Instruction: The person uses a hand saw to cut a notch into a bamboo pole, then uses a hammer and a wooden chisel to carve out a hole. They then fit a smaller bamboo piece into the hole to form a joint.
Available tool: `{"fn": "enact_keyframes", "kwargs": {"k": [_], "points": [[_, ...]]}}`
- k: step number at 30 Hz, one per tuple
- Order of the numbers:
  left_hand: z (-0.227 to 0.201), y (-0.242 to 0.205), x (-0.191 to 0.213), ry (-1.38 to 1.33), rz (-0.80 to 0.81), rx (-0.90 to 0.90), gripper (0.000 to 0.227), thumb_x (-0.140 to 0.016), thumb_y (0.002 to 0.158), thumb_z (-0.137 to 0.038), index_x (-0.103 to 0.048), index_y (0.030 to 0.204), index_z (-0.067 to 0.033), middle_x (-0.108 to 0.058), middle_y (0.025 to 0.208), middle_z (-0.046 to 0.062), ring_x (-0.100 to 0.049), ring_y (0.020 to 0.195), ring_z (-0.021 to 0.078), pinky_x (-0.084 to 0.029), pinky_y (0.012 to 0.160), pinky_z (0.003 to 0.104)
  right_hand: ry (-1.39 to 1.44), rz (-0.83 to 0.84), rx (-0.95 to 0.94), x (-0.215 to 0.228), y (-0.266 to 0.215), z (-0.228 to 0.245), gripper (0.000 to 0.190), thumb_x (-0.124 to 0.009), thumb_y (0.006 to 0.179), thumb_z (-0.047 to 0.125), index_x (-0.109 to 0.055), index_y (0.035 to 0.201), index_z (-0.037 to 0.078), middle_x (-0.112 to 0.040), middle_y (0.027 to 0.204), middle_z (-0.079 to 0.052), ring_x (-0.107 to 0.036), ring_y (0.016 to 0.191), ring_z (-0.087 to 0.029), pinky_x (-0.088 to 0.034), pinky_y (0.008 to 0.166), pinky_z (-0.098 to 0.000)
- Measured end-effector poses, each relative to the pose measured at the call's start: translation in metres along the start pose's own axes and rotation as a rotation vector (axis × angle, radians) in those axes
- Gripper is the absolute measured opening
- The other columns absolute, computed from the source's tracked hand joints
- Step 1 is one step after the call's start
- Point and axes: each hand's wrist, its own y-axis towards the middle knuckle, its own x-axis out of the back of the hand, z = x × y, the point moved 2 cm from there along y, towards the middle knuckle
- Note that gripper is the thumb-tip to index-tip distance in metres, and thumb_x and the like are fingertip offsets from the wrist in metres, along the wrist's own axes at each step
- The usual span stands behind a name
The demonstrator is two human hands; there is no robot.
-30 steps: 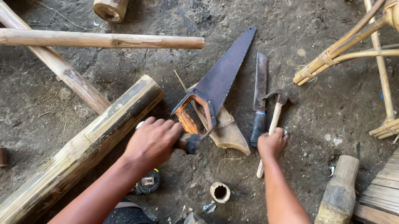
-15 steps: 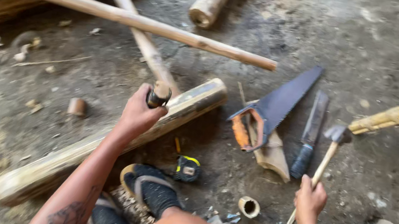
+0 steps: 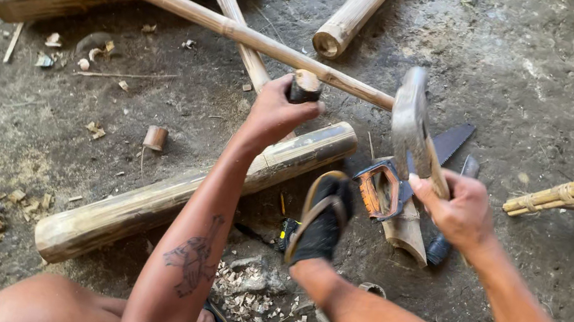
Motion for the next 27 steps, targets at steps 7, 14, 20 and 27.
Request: {"fn": "enact_keyframes", "kwargs": {"k": [7,14,20,27], "points": [[0.034,-0.003,0.016,0.064,-0.118,0.008,0.038,-0.081,0.072,-0.02,-0.068,0.104,-0.0041,-0.07,0.088,0.0,-0.065,0.078,0.0096,-0.054,0.073,0.027,0.448,0.399,-0.114,-0.066,0.055,-0.011,0.021,-0.07,0.088,0.031,-0.075,0.086,0.01,-0.064,0.066,0.009,-0.06,0.057,-0.004,-0.052,0.043,-0.0297],[0.103,-0.004,0.087,0.113,-0.384,0.186,0.035,-0.079,0.072,-0.015,-0.067,0.101,-0.0018,-0.07,0.089,0.004,-0.063,0.08,0.011,-0.053,0.074,0.029,0.511,0.784,-0.316,-0.202,0.089,-0.097,0.045,-0.075,0.097,0.035,-0.048,0.068,0.014,-0.038,0.053,0.008,-0.032,0.04,-0.004,-0.02,0.035,-0.0267],[0.117,-0.007,0.073,0.04,-0.375,0.343,0.042,-0.079,0.071,-0.015,-0.063,0.108,-0.0045,-0.067,0.09,0.002,-0.065,0.08,0.0102,-0.057,0.075,0.028,0.412,0.813,-0.639,-0.226,0.087,-0.137,0.043,-0.067,0.094,0.032,-0.044,0.066,0.01,-0.036,0.046,0.003,-0.029,0.031,-0.01,-0.017,0.031,-0.0318],[0.093,-0.027,0.061,0.023,-0.329,0.225,0.038,-0.082,0.071,-0.016,-0.066,0.103,-0.0033,-0.071,0.093,0.003,-0.064,0.085,0.0094,-0.055,0.08,0.028,0.518,0.881,-0.729,-0.214,0.083,-0.122,0.042,-0.066,0.094,0.027,-0.041,0.064,0.014,-0.03,0.046,0.004,-0.024,0.032,-0.009,-0.017,0.031,-0.0298]]}}
